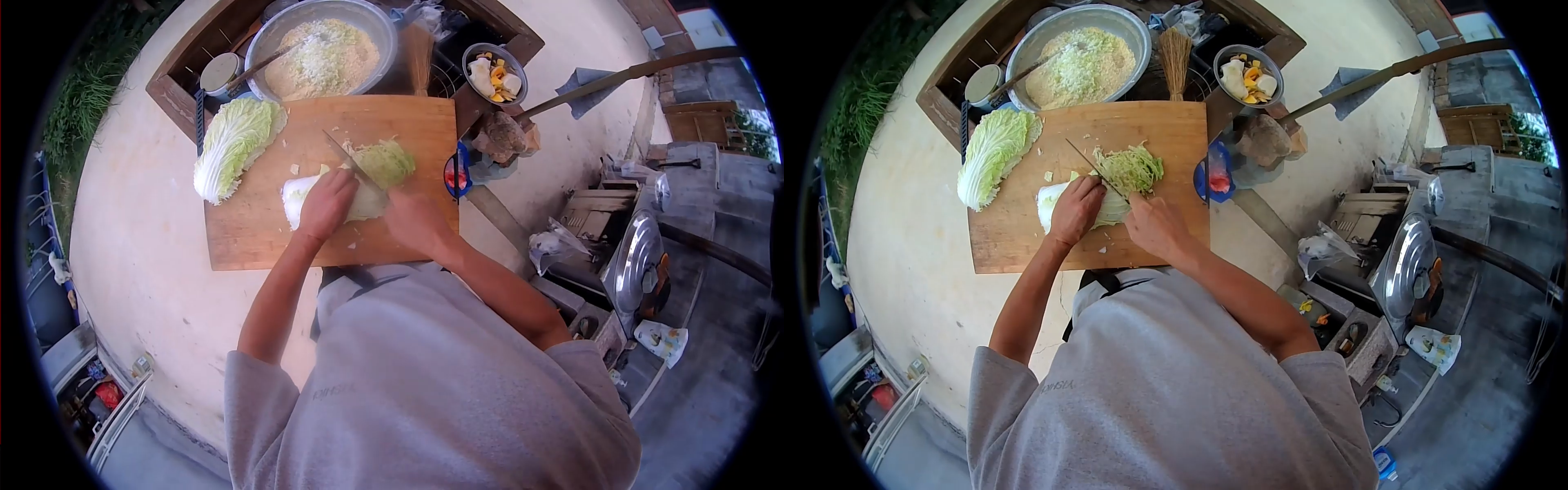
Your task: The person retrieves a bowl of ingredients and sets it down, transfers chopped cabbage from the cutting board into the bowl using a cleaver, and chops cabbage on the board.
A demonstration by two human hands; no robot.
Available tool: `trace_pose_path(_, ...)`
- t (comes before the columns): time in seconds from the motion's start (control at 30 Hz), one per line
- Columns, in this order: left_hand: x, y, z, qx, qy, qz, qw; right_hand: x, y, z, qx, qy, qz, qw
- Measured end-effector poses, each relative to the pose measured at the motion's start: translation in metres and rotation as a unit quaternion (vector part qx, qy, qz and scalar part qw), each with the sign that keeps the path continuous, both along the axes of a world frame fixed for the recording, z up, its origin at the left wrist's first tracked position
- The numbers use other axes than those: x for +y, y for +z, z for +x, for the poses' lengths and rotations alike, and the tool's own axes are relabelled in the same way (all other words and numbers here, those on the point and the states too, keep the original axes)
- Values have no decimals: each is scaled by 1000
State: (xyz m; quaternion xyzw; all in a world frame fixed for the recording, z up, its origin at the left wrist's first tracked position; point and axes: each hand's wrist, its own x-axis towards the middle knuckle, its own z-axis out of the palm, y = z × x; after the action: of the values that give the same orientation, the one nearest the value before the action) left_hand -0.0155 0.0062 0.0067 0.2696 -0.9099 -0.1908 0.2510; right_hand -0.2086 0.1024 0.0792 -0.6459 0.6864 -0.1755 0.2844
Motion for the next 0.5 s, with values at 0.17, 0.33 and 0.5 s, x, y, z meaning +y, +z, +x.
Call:
trace_pose_path(0.17,1,4,-1,0,19,-10,1000,2,26,-6,9,36,80,996)
trace_pose_path(0.33,0,0,0,12,17,-18,1000,-6,35,-10,24,58,105,992)
trace_pose_path(0.5,-3,-6,1,-4,19,16,1000,2,-37,22,33,-12,38,999)
